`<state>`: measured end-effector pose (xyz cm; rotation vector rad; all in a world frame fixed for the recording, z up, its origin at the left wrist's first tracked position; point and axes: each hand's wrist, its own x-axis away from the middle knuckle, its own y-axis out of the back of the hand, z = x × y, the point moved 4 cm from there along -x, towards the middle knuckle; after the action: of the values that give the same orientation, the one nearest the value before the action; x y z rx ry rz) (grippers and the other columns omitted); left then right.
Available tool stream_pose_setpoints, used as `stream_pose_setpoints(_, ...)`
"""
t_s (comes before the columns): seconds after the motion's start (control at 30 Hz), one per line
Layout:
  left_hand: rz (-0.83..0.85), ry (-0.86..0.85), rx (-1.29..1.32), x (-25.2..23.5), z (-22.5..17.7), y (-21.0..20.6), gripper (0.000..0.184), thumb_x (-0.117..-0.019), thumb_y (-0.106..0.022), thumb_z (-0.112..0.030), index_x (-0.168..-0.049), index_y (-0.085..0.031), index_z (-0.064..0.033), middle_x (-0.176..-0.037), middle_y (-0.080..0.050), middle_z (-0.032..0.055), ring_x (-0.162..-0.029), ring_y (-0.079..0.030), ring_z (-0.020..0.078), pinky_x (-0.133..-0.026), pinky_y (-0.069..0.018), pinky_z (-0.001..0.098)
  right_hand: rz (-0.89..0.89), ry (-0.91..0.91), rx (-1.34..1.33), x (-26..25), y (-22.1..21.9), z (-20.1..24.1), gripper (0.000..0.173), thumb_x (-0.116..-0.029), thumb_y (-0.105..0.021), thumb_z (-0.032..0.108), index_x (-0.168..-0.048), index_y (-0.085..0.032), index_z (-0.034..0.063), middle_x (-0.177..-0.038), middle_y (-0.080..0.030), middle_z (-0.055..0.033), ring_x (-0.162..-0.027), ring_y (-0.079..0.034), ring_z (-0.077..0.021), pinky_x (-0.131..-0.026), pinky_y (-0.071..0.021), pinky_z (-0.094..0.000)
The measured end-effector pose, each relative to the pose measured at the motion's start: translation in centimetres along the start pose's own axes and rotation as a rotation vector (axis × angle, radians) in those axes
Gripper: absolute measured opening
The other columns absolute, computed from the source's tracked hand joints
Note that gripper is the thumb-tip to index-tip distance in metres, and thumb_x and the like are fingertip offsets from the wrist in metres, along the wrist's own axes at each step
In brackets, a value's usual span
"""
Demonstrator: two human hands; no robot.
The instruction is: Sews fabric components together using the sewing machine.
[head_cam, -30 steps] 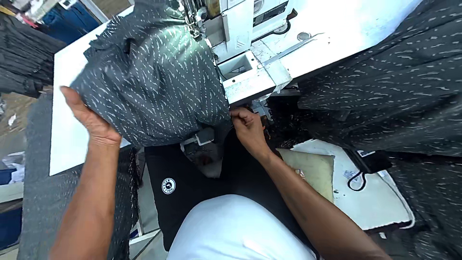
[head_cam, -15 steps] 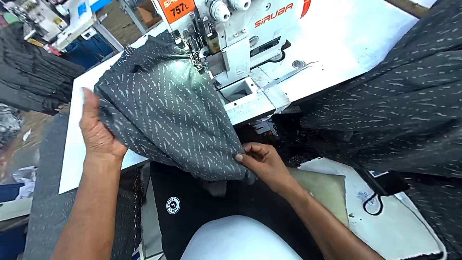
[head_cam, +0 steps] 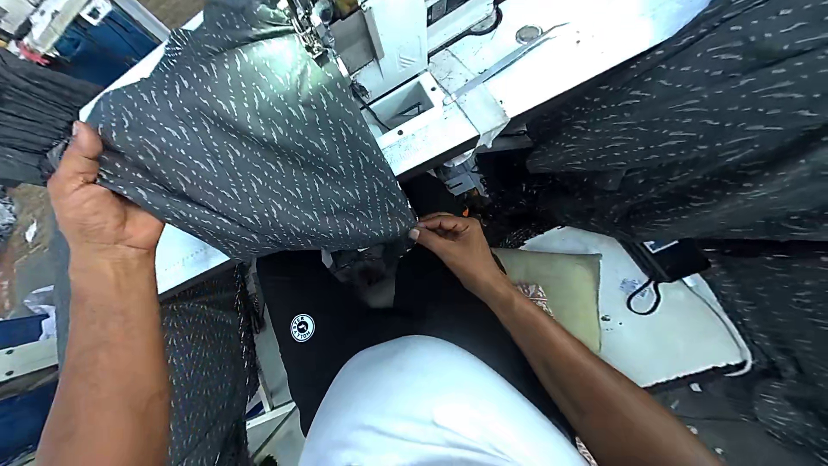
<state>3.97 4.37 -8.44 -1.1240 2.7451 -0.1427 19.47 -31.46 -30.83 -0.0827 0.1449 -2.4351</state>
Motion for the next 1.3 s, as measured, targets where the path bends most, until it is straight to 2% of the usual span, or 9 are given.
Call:
stream_pose_setpoints(0.13,-0.02,0.021,0.008,0.1,0.3,0.5,0.038,-0.1124,-0.025,-0.031,-0.126,-0.057,-0.0145,-0.125,-0.067,0.0046,-0.122,-0.063,0.0192,-0.109,-0.0497,0.045,-0.069,-0.063,-0.075,-0.1,-0.1,-0.5,0.006,-0.0863,-0.08,0.009,-0.088,-0.075,0.0051,-0.075,-0.071,-0.0018,-0.062,-0.063,-0.0066,-0.059,-0.054,-0.0229)
stream_pose_setpoints(0.37,-0.226,0.07,-0.151,1.8,-0.8,2.5,0.03,-0.1099,-0.046,-0.027,-0.137,-0.052,-0.0149,-0.129,-0.065,0.003,-0.124,-0.062,0.0181,-0.109,-0.0504,0.0438,-0.092,-0.089,0.016,-0.1,-0.3,0.0,0.009,-0.0849,-0.08,0.013,-0.086,-0.072,0.0084,-0.072,-0.069,-0.0013,-0.061,-0.062,-0.0092,-0.056,-0.0537,-0.0259)
stream_pose_setpoints(0.57,-0.358,-0.001,-0.418,2.7,-3.4,4.2,0.012,-0.1066,-0.055,-0.027,-0.111,-0.064,-0.0206,-0.096,-0.073,-0.0088,-0.088,-0.071,0.0039,-0.081,-0.0615,0.0259,0.235,-0.188,-0.362,2.4,0.6,3.0,0.036,-0.0785,-0.087,0.021,-0.11,-0.071,0.0147,-0.081,-0.068,0.0034,-0.07,-0.064,-0.0048,-0.065,-0.056,-0.0224)
stream_pose_setpoints(0.7,-0.403,-0.099,-0.501,1.8,-3.7,3.8,0.011,-0.1057,-0.057,-0.027,-0.106,-0.066,-0.0205,-0.088,-0.072,-0.0109,-0.079,-0.07,0.0016,-0.074,-0.0615,0.0236,0.423,0.011,-0.445,2.6,0.6,6.6,0.028,-0.0887,-0.08,0.028,-0.115,-0.073,0.021,-0.091,-0.074,0.0096,-0.078,-0.068,0.0013,-0.07,-0.0582,-0.0177)
stream_pose_setpoints(0.97,-0.399,0.051,-0.786,0.3,1.9,6.5,0.03,-0.1027,-0.064,-0.029,-0.123,-0.058,-0.0082,-0.088,-0.068,0.0006,-0.072,-0.067,0.0064,-0.069,-0.0593,0.0301,0.161,-0.138,-0.122,1.9,0.0,3.1,0.006,-0.085,-0.076,0.013,-0.091,-0.076,0.0119,-0.078,-0.071,0.0053,-0.068,-0.065,-0.0026,-0.063,-0.0559,-0.0211)
stream_pose_setpoints(1.07,-0.323,0.055,-0.765,1.8,1.8,6.1,0.047,-0.1026,-0.063,-0.021,-0.146,-0.046,-0.0126,-0.1,-0.071,0.0045,-0.078,-0.071,0.0083,-0.074,-0.0611,0.0298,0.155,-0.091,-0.113,1.7,0.5,2.6,0.005,-0.086,-0.075,0.01,-0.091,-0.077,0.0115,-0.079,-0.072,0.0054,-0.069,-0.065,-0.002,-0.064,-0.0562,-0.02)
stream_pose_setpoints(1.13,-0.244,-0.093,-0.769,3.2,0.5,5.9,0.054,-0.1026,-0.06,-0.018,-0.153,-0.04,-0.0149,-0.108,-0.07,-0.0017,-0.086,-0.07,0.0033,-0.08,-0.0602,0.0259,0.191,-0.035,-0.138,1.9,0.8,2.5,0.005,-0.0876,-0.076,0.012,-0.092,-0.077,0.0144,-0.082,-0.073,0.0069,-0.072,-0.066,-0.001,-0.067,-0.0569,-0.0194)
stream_pose_setpoints(1.2,-0.177,-0.247,-0.701,4.1,-1.1,6.1,0.048,-0.1035,-0.056,-0.018,-0.15,-0.044,-0.0174,-0.121,-0.066,-0.0069,-0.097,-0.068,0.0027,-0.085,-0.0588,0.0247,0.267,0.0,-0.186,2.0,1.1,2.6,0.006,-0.0903,-0.075,0.015,-0.095,-0.078,0.0166,-0.085,-0.074,0.0074,-0.074,-0.067,-0.0003,-0.068,-0.0572,-0.0189)
stream_pose_setpoints(1.3,-0.117,-0.267,-0.502,4.4,-2.5,6.5,0.024,-0.1068,-0.053,-0.022,-0.127,-0.066,-0.0233,-0.114,-0.071,-0.0114,-0.1,-0.07,0.0046,-0.087,-0.0603,0.0264,0.413,0.062,-0.255,2.1,1.2,3.8,0.006,-0.0939,-0.075,0.024,-0.098,-0.077,0.0202,-0.085,-0.074,0.0101,-0.073,-0.066,0.0032,-0.066,-0.0557,-0.0155)
